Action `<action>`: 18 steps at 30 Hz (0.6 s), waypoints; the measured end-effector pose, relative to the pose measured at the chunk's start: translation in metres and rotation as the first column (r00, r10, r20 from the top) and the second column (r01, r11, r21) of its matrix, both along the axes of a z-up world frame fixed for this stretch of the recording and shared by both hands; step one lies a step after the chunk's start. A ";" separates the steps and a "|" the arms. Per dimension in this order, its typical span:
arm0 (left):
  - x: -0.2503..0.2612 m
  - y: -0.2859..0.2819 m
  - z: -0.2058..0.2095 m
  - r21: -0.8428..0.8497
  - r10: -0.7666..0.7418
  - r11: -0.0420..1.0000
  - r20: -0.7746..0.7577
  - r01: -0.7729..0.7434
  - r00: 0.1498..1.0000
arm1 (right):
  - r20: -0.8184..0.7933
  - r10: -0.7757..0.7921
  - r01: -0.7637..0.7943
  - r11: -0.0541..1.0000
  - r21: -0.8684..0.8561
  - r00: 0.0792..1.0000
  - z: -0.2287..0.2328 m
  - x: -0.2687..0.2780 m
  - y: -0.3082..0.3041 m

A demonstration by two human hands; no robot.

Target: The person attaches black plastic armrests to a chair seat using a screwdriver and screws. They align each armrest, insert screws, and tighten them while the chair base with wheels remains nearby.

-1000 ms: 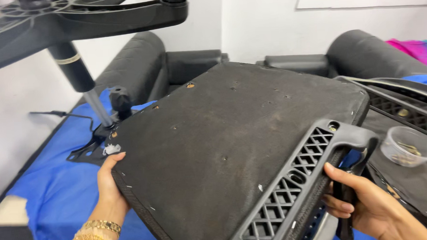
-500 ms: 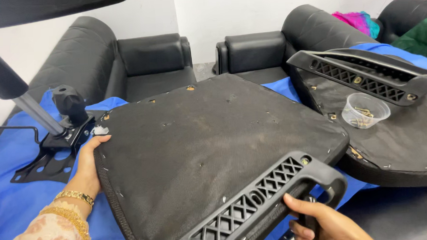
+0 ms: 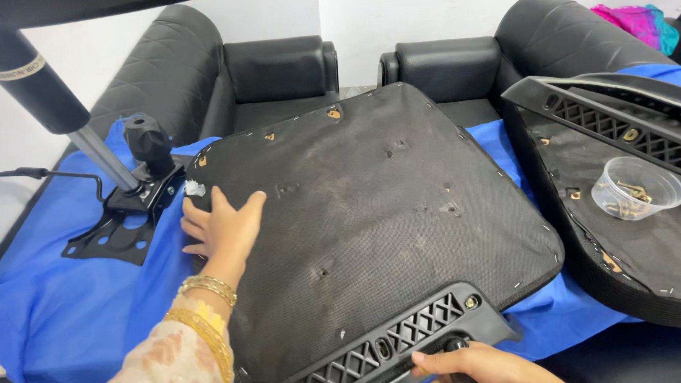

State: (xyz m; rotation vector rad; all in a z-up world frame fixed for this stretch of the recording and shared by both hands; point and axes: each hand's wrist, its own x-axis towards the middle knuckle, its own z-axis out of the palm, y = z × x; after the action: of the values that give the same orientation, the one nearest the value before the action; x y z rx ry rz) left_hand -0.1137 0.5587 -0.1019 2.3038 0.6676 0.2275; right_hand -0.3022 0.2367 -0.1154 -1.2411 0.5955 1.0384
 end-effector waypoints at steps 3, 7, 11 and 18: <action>-0.023 -0.037 0.002 0.154 -0.232 0.963 0.058 0.221 0.971 | 0.211 0.050 -0.064 0.996 0.060 0.976 0.017 -0.003 -0.003; -0.069 -0.098 -0.001 0.120 -0.476 0.869 -0.060 0.480 0.877 | 0.401 -0.234 0.214 0.972 0.095 0.885 0.052 0.008 -0.020; -0.116 -0.151 -0.010 0.052 -0.737 0.656 -0.170 0.753 0.654 | 0.591 -0.595 0.537 0.789 0.298 0.545 0.079 0.036 -0.060; -0.163 -0.178 -0.026 0.269 -0.824 0.564 0.122 0.781 0.553 | 0.768 -0.626 0.122 0.780 0.614 0.139 0.084 0.095 -0.183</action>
State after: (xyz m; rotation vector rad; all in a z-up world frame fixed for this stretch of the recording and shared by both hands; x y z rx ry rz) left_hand -0.2763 0.3803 -0.1274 2.4483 -0.6160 0.1110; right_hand -0.2074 0.0541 -0.0315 -0.9834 -0.3300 -0.2334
